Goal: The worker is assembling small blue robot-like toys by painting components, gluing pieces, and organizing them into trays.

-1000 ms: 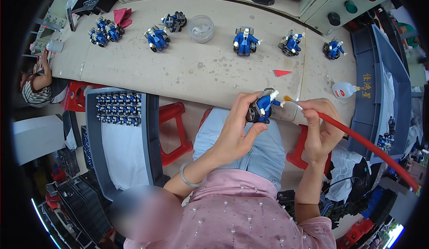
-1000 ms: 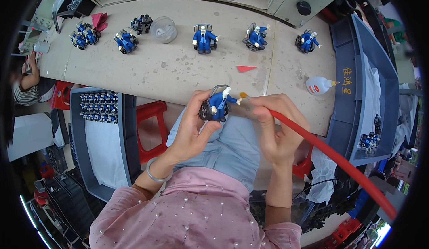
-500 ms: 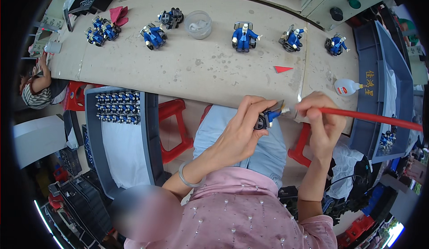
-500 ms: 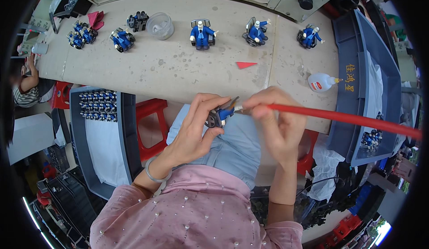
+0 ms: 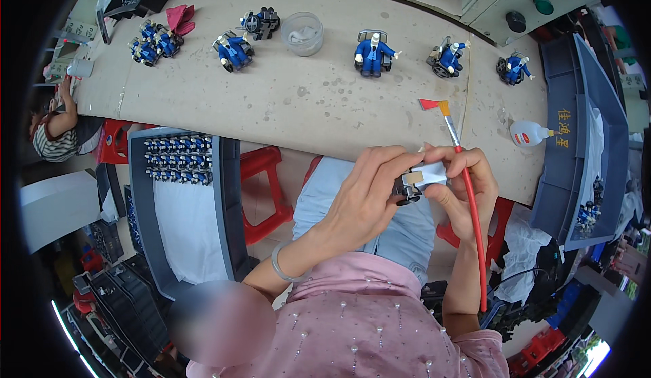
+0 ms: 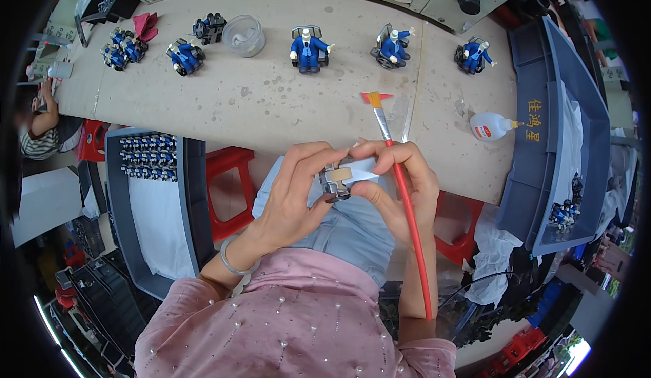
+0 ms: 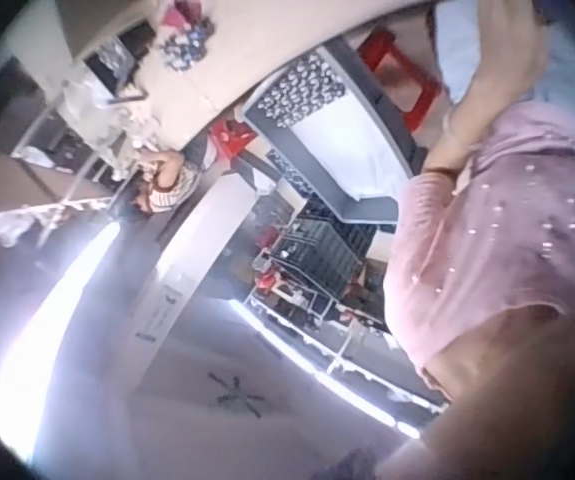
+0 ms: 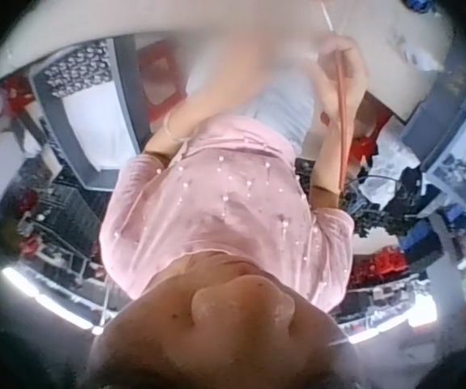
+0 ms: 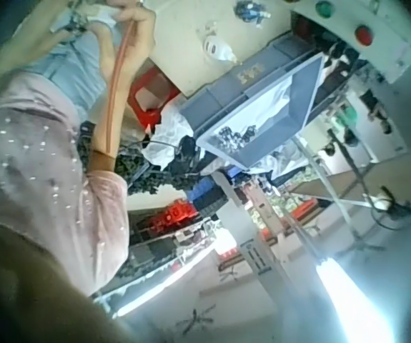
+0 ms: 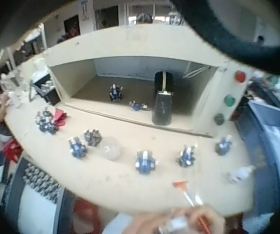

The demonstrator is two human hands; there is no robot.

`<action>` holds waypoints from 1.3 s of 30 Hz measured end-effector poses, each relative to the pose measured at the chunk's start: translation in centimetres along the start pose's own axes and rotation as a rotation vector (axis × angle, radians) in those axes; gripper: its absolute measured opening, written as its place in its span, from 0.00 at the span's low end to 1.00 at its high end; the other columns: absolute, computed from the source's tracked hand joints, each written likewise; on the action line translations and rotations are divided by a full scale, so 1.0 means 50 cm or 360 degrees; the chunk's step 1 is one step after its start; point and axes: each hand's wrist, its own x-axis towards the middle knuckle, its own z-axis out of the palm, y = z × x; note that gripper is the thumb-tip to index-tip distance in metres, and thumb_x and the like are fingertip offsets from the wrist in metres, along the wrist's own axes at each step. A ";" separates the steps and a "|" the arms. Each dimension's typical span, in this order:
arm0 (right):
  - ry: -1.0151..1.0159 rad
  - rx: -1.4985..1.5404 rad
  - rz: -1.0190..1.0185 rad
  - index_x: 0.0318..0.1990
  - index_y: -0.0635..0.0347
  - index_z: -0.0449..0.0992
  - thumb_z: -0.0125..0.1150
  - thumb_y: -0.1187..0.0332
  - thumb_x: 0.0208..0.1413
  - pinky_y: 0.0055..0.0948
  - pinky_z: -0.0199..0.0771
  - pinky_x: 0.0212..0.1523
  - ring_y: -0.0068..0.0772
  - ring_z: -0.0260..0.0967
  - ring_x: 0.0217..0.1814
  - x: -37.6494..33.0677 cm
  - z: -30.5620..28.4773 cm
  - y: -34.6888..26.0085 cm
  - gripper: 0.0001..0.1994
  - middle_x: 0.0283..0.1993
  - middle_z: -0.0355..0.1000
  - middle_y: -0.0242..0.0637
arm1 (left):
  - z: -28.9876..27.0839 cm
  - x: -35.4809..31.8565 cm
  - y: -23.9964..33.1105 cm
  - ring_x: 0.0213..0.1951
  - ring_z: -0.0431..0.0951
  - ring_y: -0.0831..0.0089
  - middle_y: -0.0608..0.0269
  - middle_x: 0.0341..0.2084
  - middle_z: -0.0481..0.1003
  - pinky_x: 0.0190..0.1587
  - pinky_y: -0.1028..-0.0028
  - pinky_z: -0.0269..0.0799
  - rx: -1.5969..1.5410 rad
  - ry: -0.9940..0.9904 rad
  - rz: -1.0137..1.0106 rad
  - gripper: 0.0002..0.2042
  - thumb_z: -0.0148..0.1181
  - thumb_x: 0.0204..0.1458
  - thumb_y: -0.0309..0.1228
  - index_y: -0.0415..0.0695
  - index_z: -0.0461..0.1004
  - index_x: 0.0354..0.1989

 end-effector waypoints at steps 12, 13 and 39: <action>-0.0237 -0.0518 -0.0826 0.28 0.63 0.65 0.69 0.78 0.37 0.49 0.69 0.54 0.49 0.74 0.46 0.020 0.003 -0.021 0.15 0.37 0.74 0.51 | -0.007 -0.019 -0.010 0.56 0.64 0.68 0.54 0.58 0.56 0.57 0.69 0.61 -0.1490 -0.0084 -0.0586 0.33 0.58 0.49 0.22 0.41 0.50 0.64; -0.0271 -0.0507 -0.0847 0.28 0.63 0.65 0.69 0.79 0.36 0.50 0.69 0.53 0.49 0.74 0.45 0.019 0.006 -0.022 0.15 0.37 0.74 0.51 | -0.010 -0.020 -0.014 0.57 0.63 0.69 0.55 0.58 0.56 0.59 0.69 0.59 -0.1679 -0.0107 -0.0698 0.33 0.58 0.51 0.24 0.41 0.49 0.65; 0.0196 -0.0342 -0.0438 0.25 0.57 0.61 0.62 0.88 0.41 0.23 0.64 0.41 0.25 0.64 0.38 0.004 0.005 -0.005 0.17 0.31 0.68 0.42 | -0.009 -0.013 0.005 0.53 0.66 0.64 0.53 0.51 0.60 0.56 0.68 0.64 -0.0457 0.0072 -0.0270 0.34 0.63 0.40 0.17 0.35 0.57 0.60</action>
